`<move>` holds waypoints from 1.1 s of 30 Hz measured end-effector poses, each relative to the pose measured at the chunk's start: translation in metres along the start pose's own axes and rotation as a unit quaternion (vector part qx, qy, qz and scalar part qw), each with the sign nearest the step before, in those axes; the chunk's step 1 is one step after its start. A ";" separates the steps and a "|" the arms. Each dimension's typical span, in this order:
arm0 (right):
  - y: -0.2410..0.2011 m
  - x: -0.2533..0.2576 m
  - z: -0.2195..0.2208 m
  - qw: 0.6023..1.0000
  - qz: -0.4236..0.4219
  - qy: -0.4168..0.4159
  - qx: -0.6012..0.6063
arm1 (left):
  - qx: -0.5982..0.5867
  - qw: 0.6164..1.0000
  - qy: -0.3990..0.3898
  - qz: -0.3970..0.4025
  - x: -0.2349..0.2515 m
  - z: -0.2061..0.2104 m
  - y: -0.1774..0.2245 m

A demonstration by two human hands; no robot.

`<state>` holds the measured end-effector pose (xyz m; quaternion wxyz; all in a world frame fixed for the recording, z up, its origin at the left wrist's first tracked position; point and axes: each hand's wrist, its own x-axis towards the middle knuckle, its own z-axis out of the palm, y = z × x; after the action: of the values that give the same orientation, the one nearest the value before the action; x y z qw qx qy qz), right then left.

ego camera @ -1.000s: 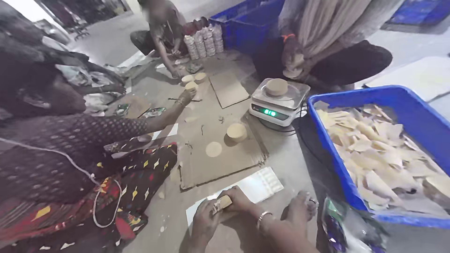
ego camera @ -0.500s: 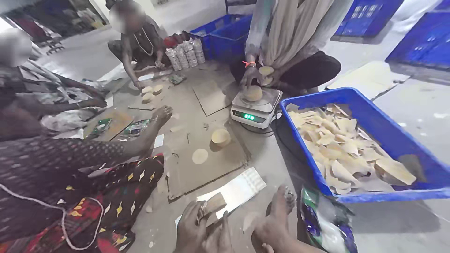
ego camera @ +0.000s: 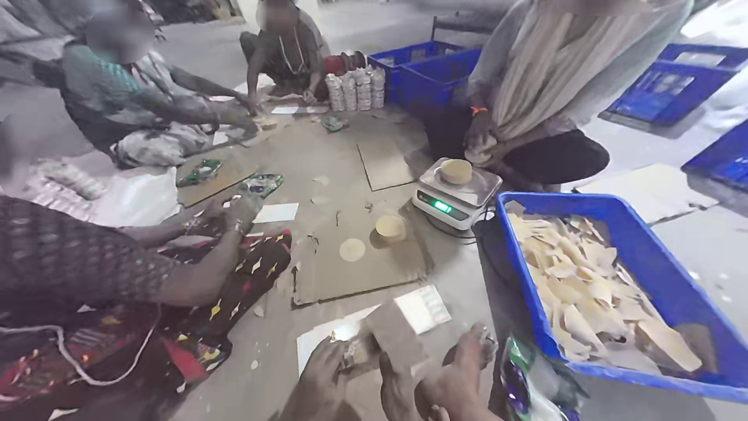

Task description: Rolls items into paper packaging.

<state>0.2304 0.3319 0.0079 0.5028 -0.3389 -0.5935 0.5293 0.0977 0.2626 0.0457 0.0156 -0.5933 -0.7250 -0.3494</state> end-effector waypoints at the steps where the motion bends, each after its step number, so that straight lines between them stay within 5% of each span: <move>1: -0.011 -0.006 -0.005 0.997 -0.016 -0.034 -0.064 | 0.002 1.000 -0.012 -0.004 -0.007 -0.002 0.003; 5: -0.014 -0.042 -0.019 0.964 -0.074 -0.105 -0.234 | 0.019 0.983 -0.160 -0.092 -0.043 0.005 0.006; 8: 0.035 -0.066 -0.015 0.965 -0.079 -0.129 -0.215 | 0.014 0.948 -0.279 -0.156 -0.052 0.021 0.004; 11: 0.057 -0.078 -0.014 0.962 -0.096 -0.126 -0.221 | -0.004 0.932 -0.315 -0.182 -0.049 0.020 0.006; 15: 0.054 -0.079 -0.017 0.937 -0.097 -0.155 -0.297 | -0.088 0.940 -0.267 -0.195 -0.052 0.024 -0.005; 20: 0.042 -0.076 -0.021 0.865 -0.172 -0.197 -0.429 | -0.093 0.921 -0.308 -0.221 -0.049 0.016 -0.002; 26: -0.028 -0.059 -0.016 0.659 -0.118 -0.350 -0.655 | -0.087 0.926 -0.335 -0.153 -0.050 0.018 -0.018; 33: -0.037 -0.037 -0.013 0.656 -0.065 -0.428 -0.618 | -0.077 0.932 -0.334 -0.118 -0.049 0.020 -0.023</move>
<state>0.2575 0.2934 0.0346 -0.0993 -0.2681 -0.9537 0.0933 0.1001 0.2308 -0.0017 -0.3149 -0.5850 -0.7241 -0.1852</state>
